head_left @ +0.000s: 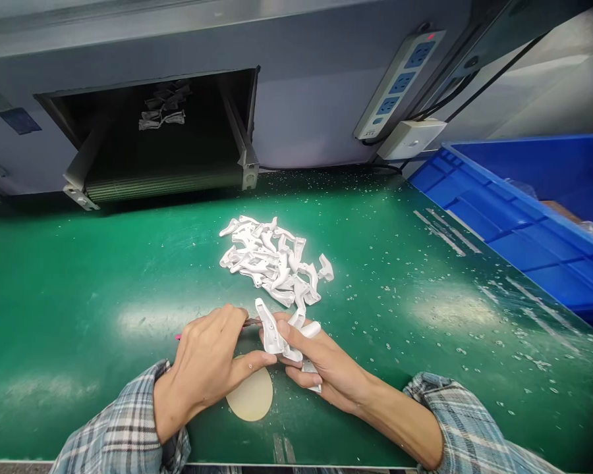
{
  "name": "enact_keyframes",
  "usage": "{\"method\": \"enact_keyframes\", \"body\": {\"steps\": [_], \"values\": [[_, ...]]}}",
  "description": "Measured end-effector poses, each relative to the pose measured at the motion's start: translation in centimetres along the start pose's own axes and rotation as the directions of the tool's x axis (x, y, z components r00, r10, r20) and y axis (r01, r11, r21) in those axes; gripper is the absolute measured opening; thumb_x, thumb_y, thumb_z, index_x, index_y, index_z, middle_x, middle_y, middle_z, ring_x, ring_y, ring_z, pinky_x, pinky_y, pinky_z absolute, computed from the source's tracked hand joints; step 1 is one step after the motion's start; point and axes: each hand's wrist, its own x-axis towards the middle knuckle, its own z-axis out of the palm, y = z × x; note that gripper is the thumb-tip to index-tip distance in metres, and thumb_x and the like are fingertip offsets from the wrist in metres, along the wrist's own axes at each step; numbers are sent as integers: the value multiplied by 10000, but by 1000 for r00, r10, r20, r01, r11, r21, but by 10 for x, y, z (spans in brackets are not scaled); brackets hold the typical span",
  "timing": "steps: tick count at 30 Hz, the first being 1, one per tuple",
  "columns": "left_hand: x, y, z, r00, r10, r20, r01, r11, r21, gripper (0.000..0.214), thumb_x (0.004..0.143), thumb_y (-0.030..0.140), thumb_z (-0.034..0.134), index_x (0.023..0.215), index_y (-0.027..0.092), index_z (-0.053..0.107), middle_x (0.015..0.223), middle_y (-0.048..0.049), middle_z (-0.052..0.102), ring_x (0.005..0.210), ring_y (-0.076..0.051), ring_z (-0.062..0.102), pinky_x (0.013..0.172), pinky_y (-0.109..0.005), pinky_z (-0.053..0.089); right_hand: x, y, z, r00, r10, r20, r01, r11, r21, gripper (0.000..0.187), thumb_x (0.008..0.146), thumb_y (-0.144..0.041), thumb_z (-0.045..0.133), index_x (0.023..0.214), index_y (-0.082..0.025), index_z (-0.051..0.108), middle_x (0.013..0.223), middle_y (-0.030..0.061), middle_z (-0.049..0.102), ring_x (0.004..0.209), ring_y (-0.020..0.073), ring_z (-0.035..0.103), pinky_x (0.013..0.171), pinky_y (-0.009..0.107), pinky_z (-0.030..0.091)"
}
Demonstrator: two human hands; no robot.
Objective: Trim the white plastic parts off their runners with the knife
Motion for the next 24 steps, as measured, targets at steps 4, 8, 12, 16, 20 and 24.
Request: {"method": "enact_keyframes", "body": {"steps": [4, 8, 12, 16, 20, 24], "values": [[-1, 1, -2, 1000, 6, 17, -6, 1000, -9, 487, 990, 665, 390, 940, 205, 544, 805, -27, 671, 691, -210, 643, 595, -307, 398, -1, -2, 0, 998, -51, 25, 52, 997, -51, 454, 819, -534, 794, 1028, -145, 689, 603, -71, 419, 453, 17, 199, 355, 138, 123], [-2, -1, -8, 991, -17, 130, 32, 992, -120, 445, 971, 640, 483, 894, 207, 552, 765, 0, 649, 643, -170, 591, 574, -278, 337, -1, -6, -1, 996, -72, 48, 78, 989, -123, 469, 816, -541, 790, 1029, -130, 714, 598, -62, 466, 407, 5, 229, 339, 155, 114], [1, -1, -17, 956, -43, 290, 124, 957, -264, 408, 954, 612, 546, 881, 213, 589, 737, 14, 618, 604, -139, 510, 565, -262, 287, -3, -8, 0, 996, -68, 53, 77, 980, -182, 497, 790, -546, 806, 1020, -111, 736, 584, -42, 510, 402, 15, 263, 332, 168, 115], [4, -2, -20, 911, -20, 412, 229, 856, -464, 466, 972, 557, 539, 683, 197, 478, 600, 45, 405, 543, -113, 340, 536, -262, 217, -4, -8, 2, 997, -63, 45, 71, 978, -196, 483, 792, -537, 807, 1008, -108, 754, 612, -27, 522, 416, 19, 277, 336, 175, 112], [6, -8, -14, 901, -75, 427, 357, 687, -633, 541, 967, 599, 490, 629, 203, 345, 587, 55, 274, 553, -110, 244, 514, -250, 208, -1, -8, -3, 998, -38, 41, 42, 992, -121, 474, 806, -526, 802, 1061, -129, 754, 662, -34, 490, 444, 19, 254, 340, 168, 105], [1, -17, -13, 948, -193, 254, 300, 809, -505, 510, 987, 562, 428, 628, 199, 440, 577, 33, 422, 546, -117, 386, 510, -223, 309, 5, -9, -2, 997, -1, 78, -4, 998, 68, 431, 821, -472, 801, 1096, -144, 745, 691, -34, 477, 503, 45, 259, 348, 143, 130]]}}
